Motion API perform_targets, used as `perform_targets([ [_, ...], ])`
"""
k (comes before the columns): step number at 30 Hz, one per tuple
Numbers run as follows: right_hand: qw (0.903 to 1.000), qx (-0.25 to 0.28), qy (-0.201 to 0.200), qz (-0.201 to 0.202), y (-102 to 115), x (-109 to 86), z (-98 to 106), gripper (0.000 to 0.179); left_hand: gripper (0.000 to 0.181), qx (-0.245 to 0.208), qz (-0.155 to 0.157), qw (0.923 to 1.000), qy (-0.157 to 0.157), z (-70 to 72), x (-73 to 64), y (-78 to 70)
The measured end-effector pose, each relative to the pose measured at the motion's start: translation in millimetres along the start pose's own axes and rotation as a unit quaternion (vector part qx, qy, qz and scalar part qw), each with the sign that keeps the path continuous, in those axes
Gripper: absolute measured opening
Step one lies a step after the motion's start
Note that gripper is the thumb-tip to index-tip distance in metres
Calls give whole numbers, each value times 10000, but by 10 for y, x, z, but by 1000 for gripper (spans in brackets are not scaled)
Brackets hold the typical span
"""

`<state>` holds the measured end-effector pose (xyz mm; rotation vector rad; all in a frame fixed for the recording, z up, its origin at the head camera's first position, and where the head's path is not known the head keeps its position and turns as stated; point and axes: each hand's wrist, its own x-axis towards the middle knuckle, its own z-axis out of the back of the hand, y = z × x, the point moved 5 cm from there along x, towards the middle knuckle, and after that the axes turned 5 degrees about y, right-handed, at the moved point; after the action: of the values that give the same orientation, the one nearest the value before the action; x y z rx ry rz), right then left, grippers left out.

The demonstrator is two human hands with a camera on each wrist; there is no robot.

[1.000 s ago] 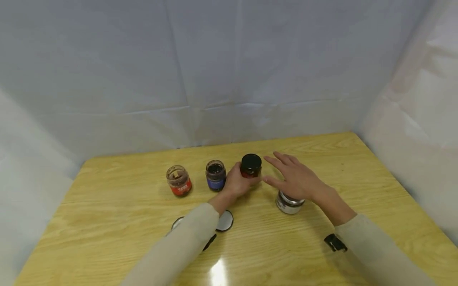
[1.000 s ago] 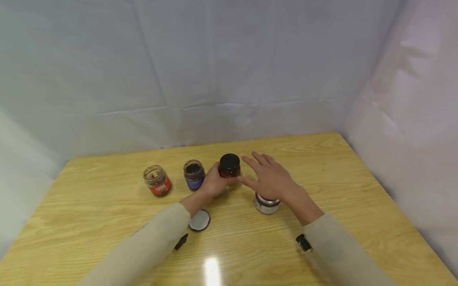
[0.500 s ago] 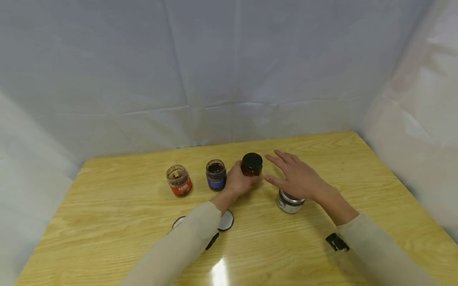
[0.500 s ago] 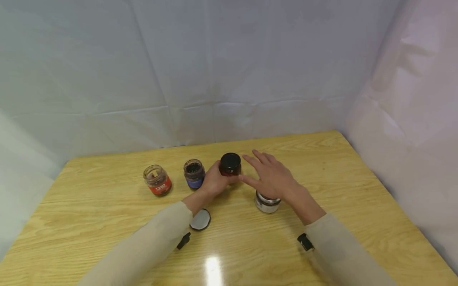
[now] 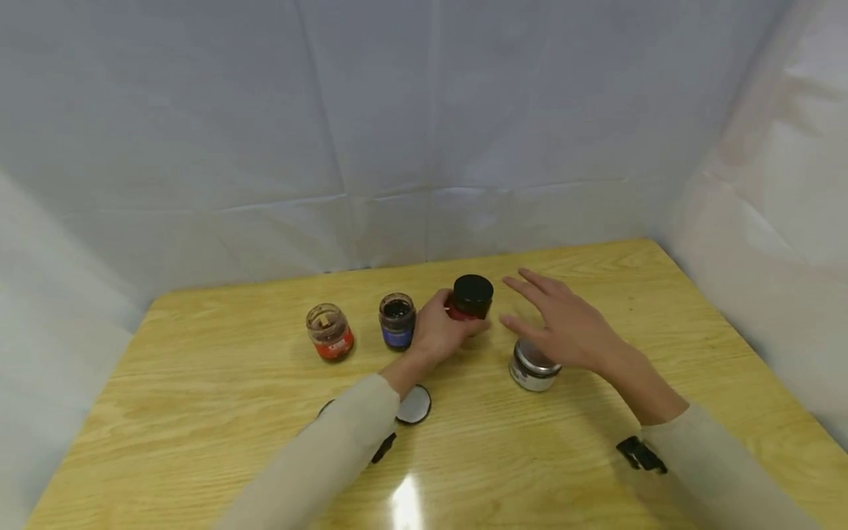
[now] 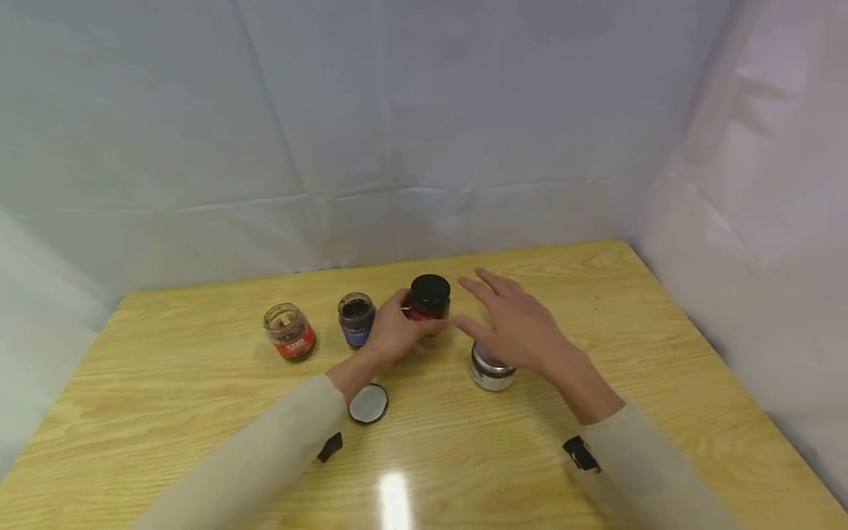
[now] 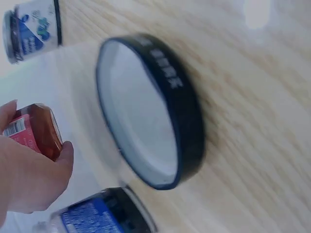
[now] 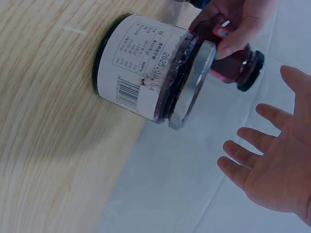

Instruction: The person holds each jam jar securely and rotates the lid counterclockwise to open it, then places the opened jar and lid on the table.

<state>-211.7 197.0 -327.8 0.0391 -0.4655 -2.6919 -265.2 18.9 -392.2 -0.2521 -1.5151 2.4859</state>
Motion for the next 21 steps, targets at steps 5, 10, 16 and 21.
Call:
perform_targets([
  [5, 9998, 90, -149, 11, 36, -74, 59, 66, 60, -28, -462, 9979, 445, 24, -128, -113],
  [10, 9996, 124, -252, 83, 101, -166, 105, 64, 59, 187, -890, 9928, 783, 66, -282, -164],
  [16, 9990, 190, -321, 235, 230, -261, 105, 62, 59, 416, -1114, 9862, 1148, 141, -423, -155],
  [21, 9986, 191, -310, 384, 359, -304, 44, 62, 55, 469, -1310, 9806, 1384, 209, -539, -115],
])
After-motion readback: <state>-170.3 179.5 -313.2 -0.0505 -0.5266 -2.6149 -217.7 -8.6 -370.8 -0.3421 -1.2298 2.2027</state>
